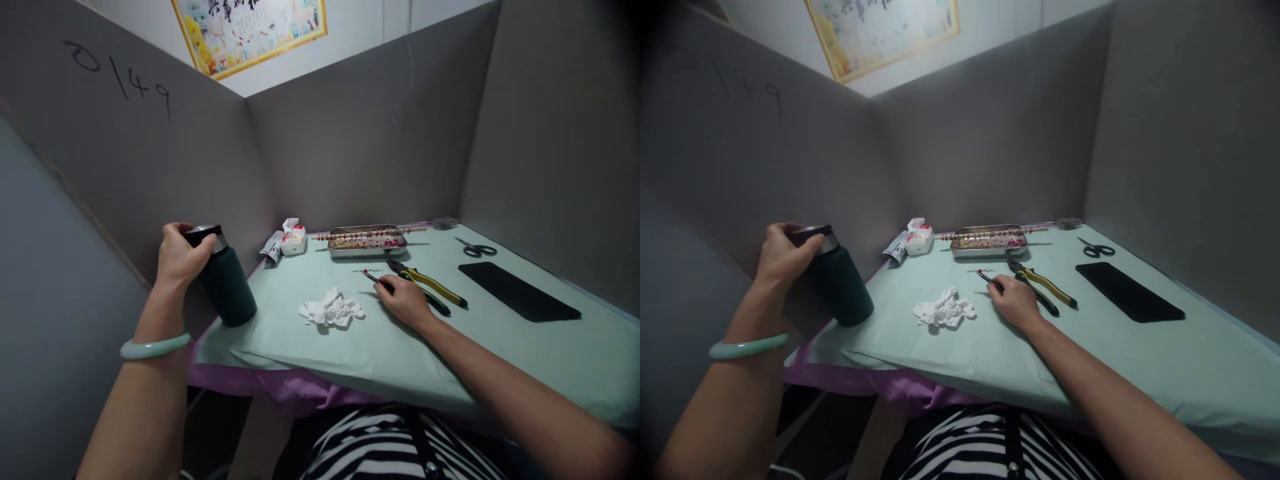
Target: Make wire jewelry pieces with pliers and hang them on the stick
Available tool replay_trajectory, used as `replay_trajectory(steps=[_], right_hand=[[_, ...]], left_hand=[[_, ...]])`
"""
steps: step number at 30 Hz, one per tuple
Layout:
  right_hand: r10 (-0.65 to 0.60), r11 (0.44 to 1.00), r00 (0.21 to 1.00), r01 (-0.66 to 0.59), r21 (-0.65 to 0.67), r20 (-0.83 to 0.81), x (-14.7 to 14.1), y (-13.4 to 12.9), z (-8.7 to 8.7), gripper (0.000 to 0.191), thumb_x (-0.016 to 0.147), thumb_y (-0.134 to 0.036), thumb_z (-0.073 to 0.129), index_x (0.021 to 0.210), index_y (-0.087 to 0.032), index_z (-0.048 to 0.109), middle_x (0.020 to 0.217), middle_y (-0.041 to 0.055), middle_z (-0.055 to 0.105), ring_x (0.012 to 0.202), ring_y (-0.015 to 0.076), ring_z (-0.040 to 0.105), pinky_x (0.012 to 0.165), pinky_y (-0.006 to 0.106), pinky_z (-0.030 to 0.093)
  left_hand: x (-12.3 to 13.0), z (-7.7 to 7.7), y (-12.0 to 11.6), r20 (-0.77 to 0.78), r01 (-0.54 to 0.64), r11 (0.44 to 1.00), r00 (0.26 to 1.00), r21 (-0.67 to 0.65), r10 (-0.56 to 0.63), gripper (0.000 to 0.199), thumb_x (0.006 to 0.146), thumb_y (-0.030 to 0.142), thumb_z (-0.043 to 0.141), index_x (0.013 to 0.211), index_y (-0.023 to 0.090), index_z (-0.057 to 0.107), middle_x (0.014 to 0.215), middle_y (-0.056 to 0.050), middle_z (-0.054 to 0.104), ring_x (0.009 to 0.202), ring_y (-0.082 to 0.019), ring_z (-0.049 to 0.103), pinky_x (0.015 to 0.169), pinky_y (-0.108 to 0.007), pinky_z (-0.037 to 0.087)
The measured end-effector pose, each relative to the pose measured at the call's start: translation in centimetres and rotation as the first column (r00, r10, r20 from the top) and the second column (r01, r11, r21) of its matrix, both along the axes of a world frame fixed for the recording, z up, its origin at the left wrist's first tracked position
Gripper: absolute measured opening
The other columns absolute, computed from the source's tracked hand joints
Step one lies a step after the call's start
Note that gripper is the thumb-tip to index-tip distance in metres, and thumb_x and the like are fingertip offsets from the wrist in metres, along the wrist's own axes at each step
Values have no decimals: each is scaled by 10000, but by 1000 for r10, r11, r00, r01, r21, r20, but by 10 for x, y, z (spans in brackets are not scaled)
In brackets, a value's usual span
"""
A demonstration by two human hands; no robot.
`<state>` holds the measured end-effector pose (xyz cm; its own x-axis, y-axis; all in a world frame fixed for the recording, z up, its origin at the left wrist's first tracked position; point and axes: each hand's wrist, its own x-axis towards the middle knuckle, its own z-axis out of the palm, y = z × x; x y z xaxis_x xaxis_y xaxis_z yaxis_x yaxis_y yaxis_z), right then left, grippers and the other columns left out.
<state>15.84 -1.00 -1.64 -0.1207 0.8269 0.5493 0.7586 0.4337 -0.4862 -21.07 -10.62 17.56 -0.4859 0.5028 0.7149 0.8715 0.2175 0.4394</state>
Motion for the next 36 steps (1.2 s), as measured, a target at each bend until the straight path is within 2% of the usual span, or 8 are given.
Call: replay_trajectory(steps=[6, 11, 13, 17, 24, 28, 33, 36], right_hand=[[-3, 1000, 1000, 3, -4, -1, 0, 0, 0, 238, 819, -348, 481, 861, -203, 665, 841, 33, 689, 767, 182, 608, 641, 259, 359], [-10, 1000, 1000, 10, 13, 3, -1, -1, 1, 229, 823, -329, 473, 833, -198, 661, 830, 31, 686, 756, 176, 605, 651, 260, 360], [-1, 1000, 1000, 1, 15, -1, -1, -1, 1, 226, 824, -329, 475, 822, -198, 659, 825, 29, 684, 755, 172, 603, 659, 258, 365], [19, 999, 1000, -18, 29, -16, -1, -1, 1, 222, 829, -324, 475, 845, -196, 655, 832, 31, 680, 770, 169, 602, 680, 252, 377], [44, 998, 998, -42, 52, -40, -1, -3, 3, 219, 832, -322, 480, 846, -188, 653, 842, 47, 674, 760, 168, 595, 684, 253, 380], [72, 996, 997, -71, 61, -25, -1, -2, 1, 213, 839, -319, 478, 863, -188, 645, 846, 41, 667, 778, 163, 592, 699, 248, 380], [47, 998, 998, -49, 42, 39, -3, -4, 0, 232, 857, -352, 467, 898, -194, 632, 885, 38, 654, 819, 160, 577, 715, 251, 368], [-8, 1000, 993, 6, 15, 120, -4, -6, 1, 258, 864, -371, 457, 915, -189, 633, 911, 58, 640, 874, 181, 550, 738, 276, 353]], left_hand=[[5, 3, -12, -322, 111, 989, 944, 98, -74, 633, 708, 351, 658, 1248, 88, 458, 1216, -156, 526, 1115, -270, 484, 971, -424, 367], [51, -10, -16, -380, 223, 928, 920, 299, -99, 364, 815, 323, 549, 1109, 109, 558, 1103, -108, 587, 1068, -222, 502, 960, -394, 368], [82, -31, -6, -306, 401, 894, 892, 199, -331, 285, 836, 307, 510, 1044, 128, 586, 1015, -73, 624, 942, -172, 565, 887, -335, 426], [144, -89, 36, 64, 698, 702, 714, -138, -697, 215, 783, 291, 561, 928, 150, 635, 911, -61, 676, 800, -154, 618, 754, -269, 480], [205, -140, 93, 404, 803, 574, 584, -160, -704, 290, 791, 209, 517, 1048, 145, 636, 991, -79, 682, 670, -121, 639, 628, -225, 478], [211, -151, 96, 537, 795, 604, 536, -60, -652, 189, 764, 179, 523, 867, 130, 675, 740, -54, 676, 545, -105, 617, 526, -199, 445], [207, -165, 99, 751, 801, 577, 279, 162, -598, 141, 709, 165, 555, 823, 116, 622, 662, -33, 641, 467, -89, 576, 452, -188, 418], [202, -170, 103, 774, 734, 653, 301, 185, -557, 153, 692, 174, 550, 826, 118, 596, 664, -30, 632, 453, -87, 562, 437, -190, 412]])
